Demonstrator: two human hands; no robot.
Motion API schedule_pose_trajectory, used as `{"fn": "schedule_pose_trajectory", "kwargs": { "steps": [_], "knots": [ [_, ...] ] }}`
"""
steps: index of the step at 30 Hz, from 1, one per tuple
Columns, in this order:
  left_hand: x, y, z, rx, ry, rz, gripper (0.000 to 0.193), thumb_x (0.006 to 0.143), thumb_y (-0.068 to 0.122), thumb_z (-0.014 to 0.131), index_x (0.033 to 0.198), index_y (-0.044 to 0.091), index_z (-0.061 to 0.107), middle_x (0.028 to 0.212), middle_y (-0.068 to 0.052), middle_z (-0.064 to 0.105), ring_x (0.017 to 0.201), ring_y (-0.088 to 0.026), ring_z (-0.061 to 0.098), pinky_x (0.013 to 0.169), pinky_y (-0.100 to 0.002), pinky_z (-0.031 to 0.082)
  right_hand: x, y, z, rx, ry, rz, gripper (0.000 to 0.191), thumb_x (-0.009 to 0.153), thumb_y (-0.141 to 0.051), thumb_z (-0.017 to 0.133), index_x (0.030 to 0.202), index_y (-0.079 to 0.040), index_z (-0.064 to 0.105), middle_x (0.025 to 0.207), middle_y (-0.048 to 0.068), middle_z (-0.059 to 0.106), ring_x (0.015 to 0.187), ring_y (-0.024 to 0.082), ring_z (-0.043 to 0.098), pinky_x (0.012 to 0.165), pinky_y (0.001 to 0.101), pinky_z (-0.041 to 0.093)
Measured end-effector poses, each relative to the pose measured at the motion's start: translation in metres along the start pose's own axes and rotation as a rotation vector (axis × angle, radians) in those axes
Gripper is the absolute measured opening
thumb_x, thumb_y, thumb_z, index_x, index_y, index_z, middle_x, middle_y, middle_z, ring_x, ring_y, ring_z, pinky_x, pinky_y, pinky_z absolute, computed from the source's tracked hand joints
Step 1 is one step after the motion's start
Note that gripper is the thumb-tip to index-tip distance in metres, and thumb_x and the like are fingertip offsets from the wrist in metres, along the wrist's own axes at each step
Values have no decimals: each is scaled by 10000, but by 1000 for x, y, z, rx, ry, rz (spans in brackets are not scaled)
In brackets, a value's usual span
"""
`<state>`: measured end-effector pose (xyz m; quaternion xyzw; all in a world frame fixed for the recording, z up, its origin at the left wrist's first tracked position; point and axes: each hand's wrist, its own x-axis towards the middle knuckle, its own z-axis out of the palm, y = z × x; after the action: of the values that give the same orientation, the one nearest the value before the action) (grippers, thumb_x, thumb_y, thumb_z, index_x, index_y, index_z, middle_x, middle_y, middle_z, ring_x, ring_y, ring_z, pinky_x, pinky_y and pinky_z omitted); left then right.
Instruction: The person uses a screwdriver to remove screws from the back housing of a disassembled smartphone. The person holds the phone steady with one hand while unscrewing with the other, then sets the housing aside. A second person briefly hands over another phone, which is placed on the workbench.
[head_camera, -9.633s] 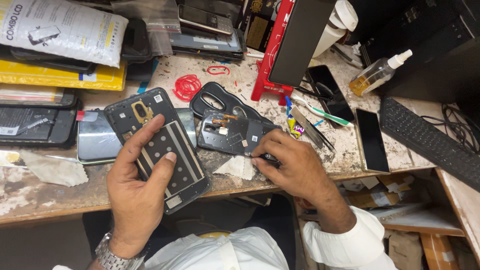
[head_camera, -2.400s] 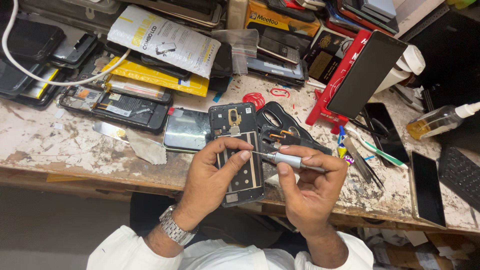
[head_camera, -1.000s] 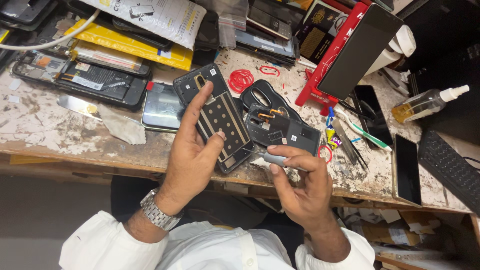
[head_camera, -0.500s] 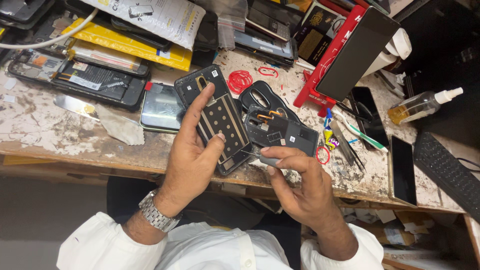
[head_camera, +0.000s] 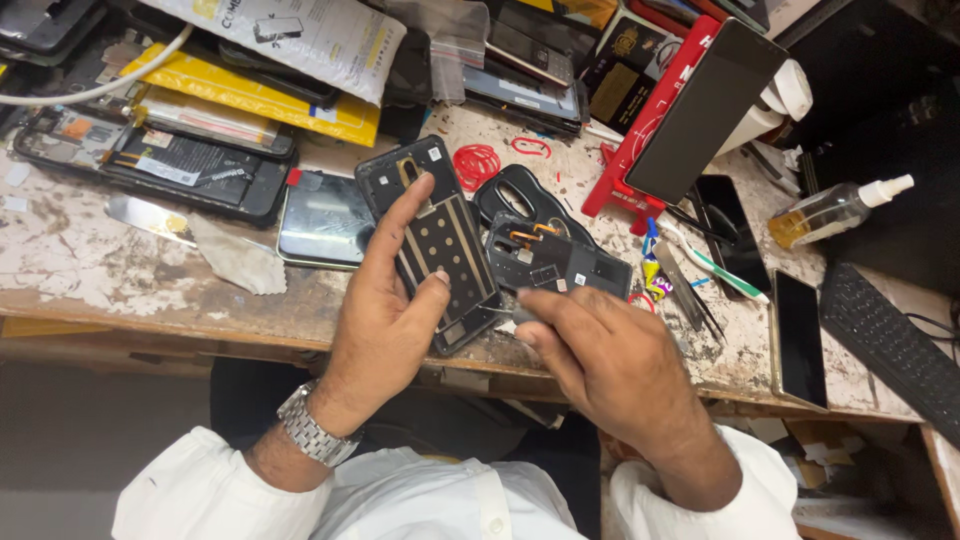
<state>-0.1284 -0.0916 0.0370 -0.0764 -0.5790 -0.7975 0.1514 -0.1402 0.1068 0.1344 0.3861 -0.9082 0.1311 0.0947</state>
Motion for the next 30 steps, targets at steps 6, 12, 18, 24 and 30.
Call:
{"fn": "schedule_pose_trajectory", "kwargs": {
  "steps": [6, 12, 18, 24, 30],
  "knots": [
    [-1, 0, -2, -15, 1, 15, 753, 917, -138, 490, 1619, 44, 285, 1583, -123, 456, 1336, -141, 543, 1121, -282, 462, 4, -5, -4, 4, -84, 165, 336, 931, -180, 741, 1260, -117, 710, 953, 71, 700, 875, 259, 702, 798, 395, 551],
    [0, 0, -2, -113, -9, -41, 759, 915, -140, 481, 1621, 52, 280, 1559, -125, 463, 1302, -143, 555, 1095, -279, 476, 1, -3, -2, 61, -15, 47, 298, 911, -82, 745, 1200, -50, 677, 981, 110, 697, 877, 308, 697, 782, 414, 542],
    [-1, 0, -3, -103, -12, -19, 754, 923, -142, 482, 1622, 52, 276, 1566, -116, 453, 1298, -133, 553, 1088, -274, 480, 0, -2, -1, 173, -5, 19, 323, 903, -55, 723, 1212, -12, 641, 1049, 127, 699, 891, 290, 708, 795, 385, 558],
    [0, -1, -4, -92, -15, -9, 761, 917, -144, 481, 1625, 50, 282, 1556, -118, 466, 1293, -133, 559, 1093, -270, 478, 6, -4, -2, 207, 30, -187, 290, 943, -60, 657, 1216, 8, 588, 1185, 160, 679, 1008, 331, 686, 865, 393, 557],
    [2, -2, -6, -35, 0, 26, 759, 918, -138, 492, 1626, 48, 290, 1571, -118, 467, 1286, -133, 552, 1082, -270, 470, 9, -8, -1, 195, 74, -278, 286, 892, -46, 621, 1172, -5, 581, 1165, 212, 640, 1017, 378, 655, 852, 430, 524]
  ]
}}
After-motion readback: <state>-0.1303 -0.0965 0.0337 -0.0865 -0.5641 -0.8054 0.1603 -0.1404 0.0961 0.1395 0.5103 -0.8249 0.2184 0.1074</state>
